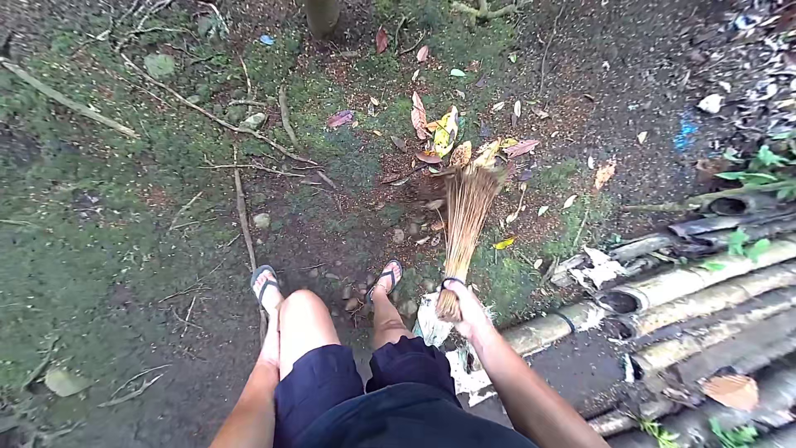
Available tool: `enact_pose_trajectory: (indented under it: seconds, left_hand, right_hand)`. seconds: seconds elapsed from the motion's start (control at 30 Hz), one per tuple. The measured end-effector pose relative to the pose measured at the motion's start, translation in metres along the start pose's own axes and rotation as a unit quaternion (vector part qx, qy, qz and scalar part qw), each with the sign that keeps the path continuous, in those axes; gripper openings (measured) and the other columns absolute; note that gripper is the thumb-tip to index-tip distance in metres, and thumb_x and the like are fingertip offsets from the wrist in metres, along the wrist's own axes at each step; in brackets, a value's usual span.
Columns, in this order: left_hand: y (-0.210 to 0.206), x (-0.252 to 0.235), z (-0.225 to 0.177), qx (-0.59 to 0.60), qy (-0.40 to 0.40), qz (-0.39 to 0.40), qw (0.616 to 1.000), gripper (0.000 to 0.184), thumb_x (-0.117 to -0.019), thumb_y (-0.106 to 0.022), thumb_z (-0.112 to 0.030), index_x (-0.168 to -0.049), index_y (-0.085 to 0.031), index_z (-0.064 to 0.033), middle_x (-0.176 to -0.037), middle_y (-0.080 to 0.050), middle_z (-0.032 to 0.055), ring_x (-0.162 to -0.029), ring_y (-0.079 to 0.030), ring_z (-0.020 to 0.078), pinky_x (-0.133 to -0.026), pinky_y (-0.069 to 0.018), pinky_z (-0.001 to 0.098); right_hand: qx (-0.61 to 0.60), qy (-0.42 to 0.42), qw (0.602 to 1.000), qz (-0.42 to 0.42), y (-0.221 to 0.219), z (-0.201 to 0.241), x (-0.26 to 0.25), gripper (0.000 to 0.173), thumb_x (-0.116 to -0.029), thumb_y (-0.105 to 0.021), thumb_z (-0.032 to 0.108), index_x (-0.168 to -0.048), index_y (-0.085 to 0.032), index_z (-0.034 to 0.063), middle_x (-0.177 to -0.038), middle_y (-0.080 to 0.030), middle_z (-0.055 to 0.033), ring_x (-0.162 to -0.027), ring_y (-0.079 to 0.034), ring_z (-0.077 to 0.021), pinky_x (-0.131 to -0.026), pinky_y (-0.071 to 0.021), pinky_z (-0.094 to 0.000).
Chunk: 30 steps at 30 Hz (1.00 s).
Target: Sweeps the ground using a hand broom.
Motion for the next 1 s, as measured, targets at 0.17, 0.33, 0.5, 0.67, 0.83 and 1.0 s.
enact_pose_trajectory:
  seconds: [0.17,0.33,0.5,0.67,0.83,1.0]
  left_hand:
    - [-0.021,0.006,0.003,-0.083,0.118,0.009,0.990,0.064,-0.1077,-0.018,-0.060,-0.142,-0.055,-0.0197,-0.123,-0.071,0.0057,-0.110,-0.069,0.0164,-0.091,-0.0588,0.0400]
    - [-0.038,0.007,0.009,-0.273,0.124,0.008,0.954,0.065,-0.1102,-0.017,-0.053,-0.146,-0.051,-0.0104,-0.137,-0.062,0.0121,-0.125,-0.060,0.0197,-0.105,-0.0493,0.0426]
    - [-0.034,0.003,0.010,-0.369,0.107,-0.003,0.923,0.052,-0.1111,-0.041,-0.037,-0.149,-0.048,-0.0024,-0.151,-0.051,0.0194,-0.141,-0.047,0.0281,-0.118,-0.0361,0.0467]
    - [0.017,0.014,0.007,-0.404,0.089,-0.032,0.910,0.036,-0.1067,-0.055,-0.025,-0.136,-0.063,-0.0059,-0.136,-0.064,0.0163,-0.127,-0.060,0.0270,-0.109,-0.0453,0.0467]
    - [0.026,0.040,-0.028,-0.279,0.087,-0.104,0.951,0.033,-0.1088,-0.051,-0.023,-0.130,-0.062,0.0001,-0.126,-0.068,0.0173,-0.112,-0.067,0.0264,-0.096,-0.0531,0.0435]
    - [0.032,0.045,-0.020,-0.334,0.105,-0.103,0.931,0.035,-0.1089,-0.051,-0.024,-0.128,-0.061,0.0040,-0.123,-0.069,0.0189,-0.112,-0.067,0.0270,-0.098,-0.0513,0.0439]
  right_hand:
    - [-0.107,-0.111,0.976,0.153,-0.058,-0.027,0.082,0.023,-0.1052,-0.047,0.016,-0.124,-0.052,0.0029,-0.097,-0.068,-0.0140,-0.082,-0.070,-0.0245,-0.076,-0.0622,-0.0415]
    - [-0.241,-0.238,0.916,0.214,-0.119,-0.046,0.089,0.021,-0.1028,-0.045,0.020,-0.111,-0.053,0.0032,-0.093,-0.066,-0.0155,-0.076,-0.070,-0.0230,-0.067,-0.0618,-0.0350]
    - [-0.146,-0.179,0.960,0.157,-0.095,0.014,0.008,0.021,-0.1030,-0.045,0.023,-0.110,-0.052,0.0049,-0.081,-0.063,-0.0122,-0.063,-0.065,-0.0200,-0.055,-0.0578,-0.0316]
    - [-0.091,0.028,0.995,0.027,-0.027,0.094,-0.053,0.018,-0.1036,-0.047,0.017,-0.115,-0.052,0.0041,-0.083,-0.063,-0.0122,-0.064,-0.066,-0.0197,-0.056,-0.0589,-0.0321]
    - [0.021,0.089,0.996,0.005,-0.069,0.043,-0.034,0.029,-0.0994,-0.057,0.012,-0.125,-0.051,-0.0013,-0.092,-0.066,-0.0143,-0.075,-0.068,-0.0232,-0.067,-0.0607,-0.0406]
    - [-0.191,-0.079,0.960,0.189,-0.141,-0.002,0.054,0.020,-0.1039,-0.039,0.018,-0.109,-0.052,0.0039,-0.086,-0.064,-0.0106,-0.069,-0.066,-0.0198,-0.063,-0.0600,-0.0348]
Point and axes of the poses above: each hand's wrist, its own x-axis away from the middle knuckle, its own y-axis out of the back of the hand, z = x × y, the point moved 3 cm from there along -x, towards the middle knuckle
